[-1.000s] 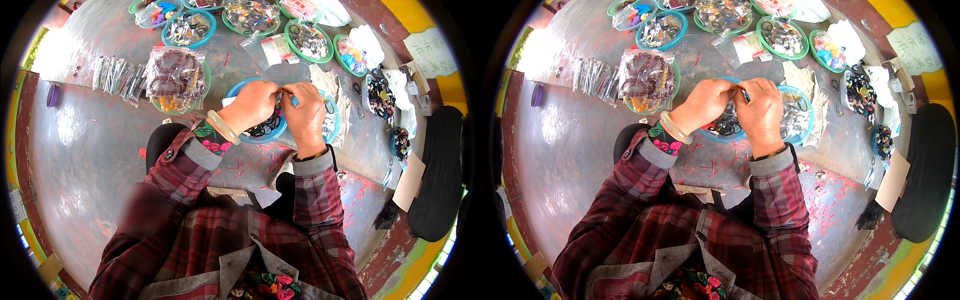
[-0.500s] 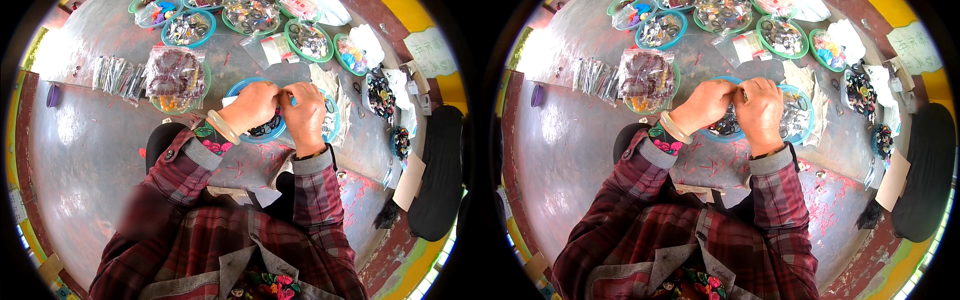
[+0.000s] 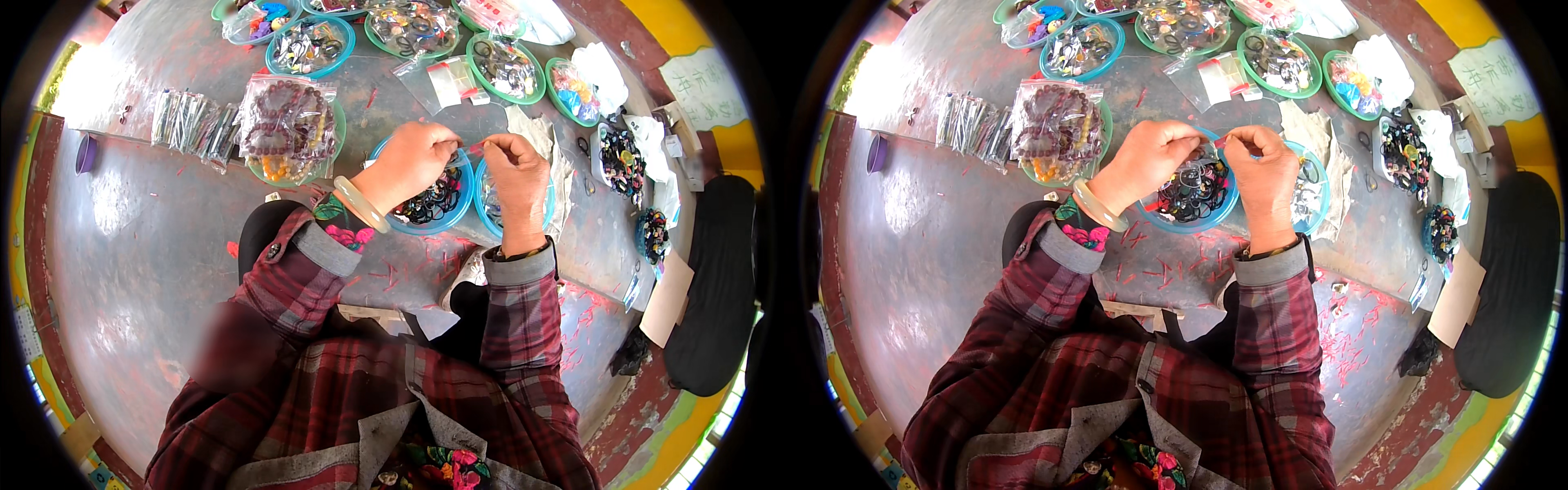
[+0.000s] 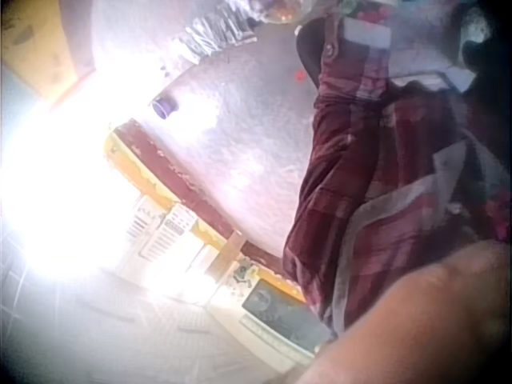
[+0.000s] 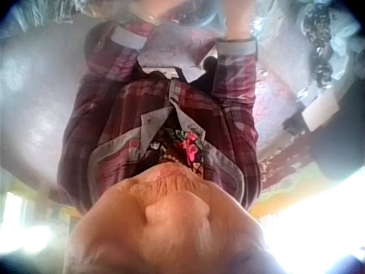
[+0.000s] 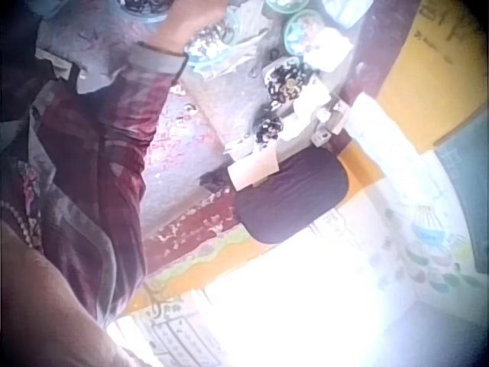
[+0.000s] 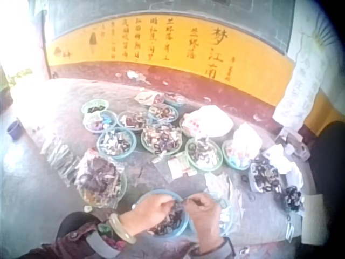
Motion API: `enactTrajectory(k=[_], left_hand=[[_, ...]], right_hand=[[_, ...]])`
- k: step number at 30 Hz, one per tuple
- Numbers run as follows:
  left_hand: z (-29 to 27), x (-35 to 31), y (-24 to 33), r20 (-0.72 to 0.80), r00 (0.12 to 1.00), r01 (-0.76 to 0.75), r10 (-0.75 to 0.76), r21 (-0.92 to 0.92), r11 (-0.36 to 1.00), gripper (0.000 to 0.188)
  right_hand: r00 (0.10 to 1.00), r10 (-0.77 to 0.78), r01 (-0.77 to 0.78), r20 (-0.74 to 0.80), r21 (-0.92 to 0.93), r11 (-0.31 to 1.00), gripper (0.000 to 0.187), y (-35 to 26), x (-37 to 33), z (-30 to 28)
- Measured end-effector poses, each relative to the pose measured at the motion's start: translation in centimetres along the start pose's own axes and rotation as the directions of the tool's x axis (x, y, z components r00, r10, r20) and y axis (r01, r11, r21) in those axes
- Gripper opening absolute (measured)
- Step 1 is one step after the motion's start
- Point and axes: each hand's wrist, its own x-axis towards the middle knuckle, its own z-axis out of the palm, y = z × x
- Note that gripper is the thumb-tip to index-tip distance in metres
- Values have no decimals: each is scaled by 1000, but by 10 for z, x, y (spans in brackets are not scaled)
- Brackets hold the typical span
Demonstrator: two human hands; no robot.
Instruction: The person sits at a table and repeatedly picks up small hair accessories from a blue bowl. They place each item into a small clear plastic bag, seal the bag, and set it aside. The process is repeated continuously throughout the clip.
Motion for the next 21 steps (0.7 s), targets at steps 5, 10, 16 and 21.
enactTrajectory(k=[5, 10, 16, 21], left_hand=[[-8, 3, -8, 23, 976, 202, -218, -480, 854, 22], [-18, 3, -4, -44, 950, 175, -310, -746, 643, 22], [-24, 4, -4, -159, 929, 65, -335, -820, 569, 20], [-24, 4, -4, -171, 936, 38, -309, -821, 570, 21]], right_hand=[[999, 40, -33, -37, 172, 985, 6, -3, -2, -6], [997, -31, 45, -72, 213, 976, 6, -8, -5, -8], [988, -135, 143, -75, 121, 982, 6, -11, -9, -8], [981, -153, 164, -116, 88, 983, 6, -9, -5, -19]])
